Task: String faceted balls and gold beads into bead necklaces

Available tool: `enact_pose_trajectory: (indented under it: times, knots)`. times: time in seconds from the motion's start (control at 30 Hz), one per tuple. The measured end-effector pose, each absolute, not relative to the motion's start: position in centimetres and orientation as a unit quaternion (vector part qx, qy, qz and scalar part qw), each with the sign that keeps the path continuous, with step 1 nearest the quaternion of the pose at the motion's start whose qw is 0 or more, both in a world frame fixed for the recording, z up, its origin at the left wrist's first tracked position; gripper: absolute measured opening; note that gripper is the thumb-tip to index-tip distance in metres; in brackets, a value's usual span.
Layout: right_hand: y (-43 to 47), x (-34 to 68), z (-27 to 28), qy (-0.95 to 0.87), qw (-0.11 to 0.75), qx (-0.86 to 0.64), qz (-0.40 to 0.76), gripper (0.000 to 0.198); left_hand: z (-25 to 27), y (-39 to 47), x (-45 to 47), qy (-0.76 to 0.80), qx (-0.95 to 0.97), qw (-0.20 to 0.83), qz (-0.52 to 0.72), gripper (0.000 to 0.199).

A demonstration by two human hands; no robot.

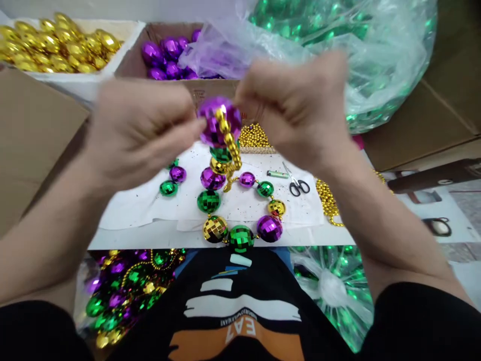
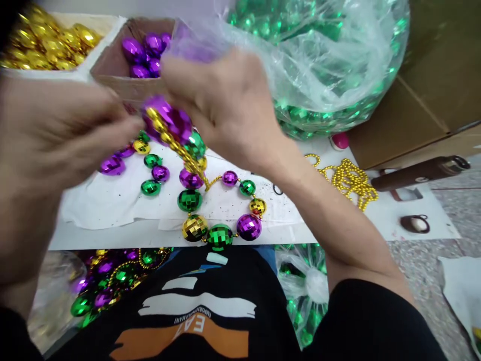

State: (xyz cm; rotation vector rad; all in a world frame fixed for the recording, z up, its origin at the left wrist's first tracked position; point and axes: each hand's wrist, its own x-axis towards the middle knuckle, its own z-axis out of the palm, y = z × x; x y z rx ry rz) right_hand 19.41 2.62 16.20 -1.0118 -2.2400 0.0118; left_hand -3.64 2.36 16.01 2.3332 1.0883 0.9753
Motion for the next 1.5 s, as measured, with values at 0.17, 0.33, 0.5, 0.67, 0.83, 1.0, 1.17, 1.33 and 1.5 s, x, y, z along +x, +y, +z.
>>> enact_pose_trajectory:
  times: [0.17, 0.33, 0.5, 0.67, 0.83, 1.0, 1.17, 1.33, 1.5]
  knots:
    - [2.2, 18.8, 10.0, -0.839, 0.316, -0.419, 0.141, 0.028, 9.9, 3.1, -4.7, 0.356, 0.839, 0.259, 0.319, 0.037]
    - [1.0, 18.8, 7.3, -0.814, 0.298, -0.405, 0.29, 0.025, 7.3, 2.9, -5.5, 0.351, 0.702, 0.486, 0.384, 0.031]
    - [-0.2, 19.1, 5.2, -0.765, 0.307, -0.405, 0.396, 0.029, 5.6, 0.6, -4.8, 0.307, 0.517, 0.662, 0.448, 0.035]
    - [-1.3, 19.0, 3.4, -0.75, 0.295, -0.405, 0.432, 0.03, 3.7, -0.3, -3.0, 0.279, 0.397, 0.717, 0.501, 0.038]
    - [-2.2, 18.9, 1.4, -0.746, 0.279, -0.435, 0.419, 0.024, 2.6, -0.4, -2.2, 0.364, 0.451, 0.642, 0.503, 0.033]
    - [-2.6, 18.8, -1.1, -0.762, 0.257, -0.451, 0.388, 0.021, -0.2, -2.6, -2.0, 0.52, 0.661, 0.409, 0.354, 0.024]
    - [-3.6, 18.3, -2.5, -0.779, 0.216, -0.463, 0.363, 0.021, -1.9, -3.9, -1.5, 0.549, 0.717, 0.37, 0.216, 0.025]
    - [-4.4, 18.3, -2.9, -0.792, 0.199, -0.471, 0.333, 0.022, -1.7, -3.9, -1.4, 0.546, 0.715, 0.409, 0.156, 0.028]
    - [-4.6, 18.6, -3.3, -0.805, 0.184, -0.479, 0.297, 0.024, -1.4, -3.7, -1.8, 0.502, 0.741, 0.434, 0.105, 0.021]
